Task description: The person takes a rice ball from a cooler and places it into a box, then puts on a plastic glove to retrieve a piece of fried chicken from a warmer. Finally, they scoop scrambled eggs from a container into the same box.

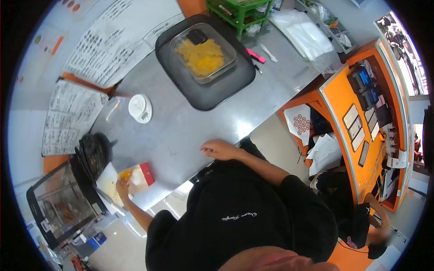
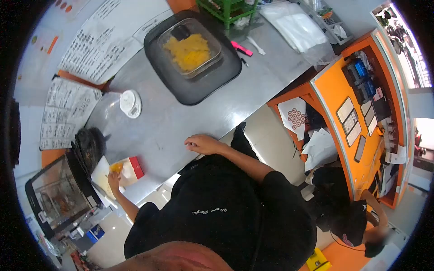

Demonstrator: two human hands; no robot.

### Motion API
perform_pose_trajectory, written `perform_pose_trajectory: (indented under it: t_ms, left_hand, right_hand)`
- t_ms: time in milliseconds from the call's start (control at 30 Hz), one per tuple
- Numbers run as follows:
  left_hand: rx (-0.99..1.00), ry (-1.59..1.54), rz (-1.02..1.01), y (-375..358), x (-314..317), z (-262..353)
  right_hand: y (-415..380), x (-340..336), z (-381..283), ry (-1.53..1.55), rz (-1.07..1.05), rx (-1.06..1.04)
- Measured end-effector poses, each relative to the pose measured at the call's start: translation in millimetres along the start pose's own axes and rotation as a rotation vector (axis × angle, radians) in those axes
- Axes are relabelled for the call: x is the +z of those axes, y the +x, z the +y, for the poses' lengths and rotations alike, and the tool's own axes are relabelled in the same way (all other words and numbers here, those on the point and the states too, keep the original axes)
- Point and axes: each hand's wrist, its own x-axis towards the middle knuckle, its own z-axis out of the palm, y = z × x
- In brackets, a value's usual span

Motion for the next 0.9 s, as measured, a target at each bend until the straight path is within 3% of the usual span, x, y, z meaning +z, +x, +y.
perform_pose_trajectory:
  t_ms: [67, 133, 167, 200, 233, 300, 367, 433, 533, 600, 733, 900]
  left_hand:
    - [-0.028, 0.191, 0.147, -6.3, -2.1, 18.1]
    - [0.378, 0.838, 0.187, -15.4, -4.8, 35.3]
    - [0.356, 0.849, 0.235, -11.8, -2.6, 26.9]
    - [0.479, 0.904, 0.321, -10.3, 2.9, 25.5]
    - [0.325, 0.988, 0.098, -9.3, 5.4, 42.6]
    - [0.414, 0.617, 0.337, -21.1, 28.0, 61.6]
    - [0.406, 0.509, 0.522, -34.5, 46.3, 64.5]
    - [0.348, 0.582, 0.715, -53.8, 60.0, 67.6]
    - [0.286, 0.653, 0.94, -80.6, 71.1, 67.8]
    - [0.315, 0.668, 1.014, -101.0, 80.1, 70.1]
    - [0.272, 0.644, 0.865, -134.7, 106.2, 68.3]
    - [0.256, 0.306, 0.274, -126.7, 138.6, 98.2]
  right_hand:
    - [4.0, -43.1, 6.7, -0.015, 0.069, -0.038]
    - [2.8, -89.8, 16.2, -0.003, 0.215, -0.097]
    - [2.9, -117.0, 15.6, 0.033, 0.318, -0.079]
    - [-0.4, -149.2, 12.0, 0.062, 0.44, -0.057]
    - [-7.1, -185.7, 11.9, 0.082, 0.579, -0.033]
    - [3.8, -257.6, 36.0, 0.049, 0.839, -0.053]
    - [29.3, -329.9, 63.9, -0.097, 1.094, -0.127]
    - [64.6, -400.3, 104.5, -0.372, 1.135, 0.113]
    - [109.8, -453.7, 123.5, -0.372, 1.243, 0.453]
    - [124.0, -469.6, 120.1, -0.335, 1.179, 0.542]
    - [140.1, -476.6, 131.4, -0.464, 1.07, 0.622]
    - [150.2, -486.5, 171.2, -0.55, 1.058, 0.575]
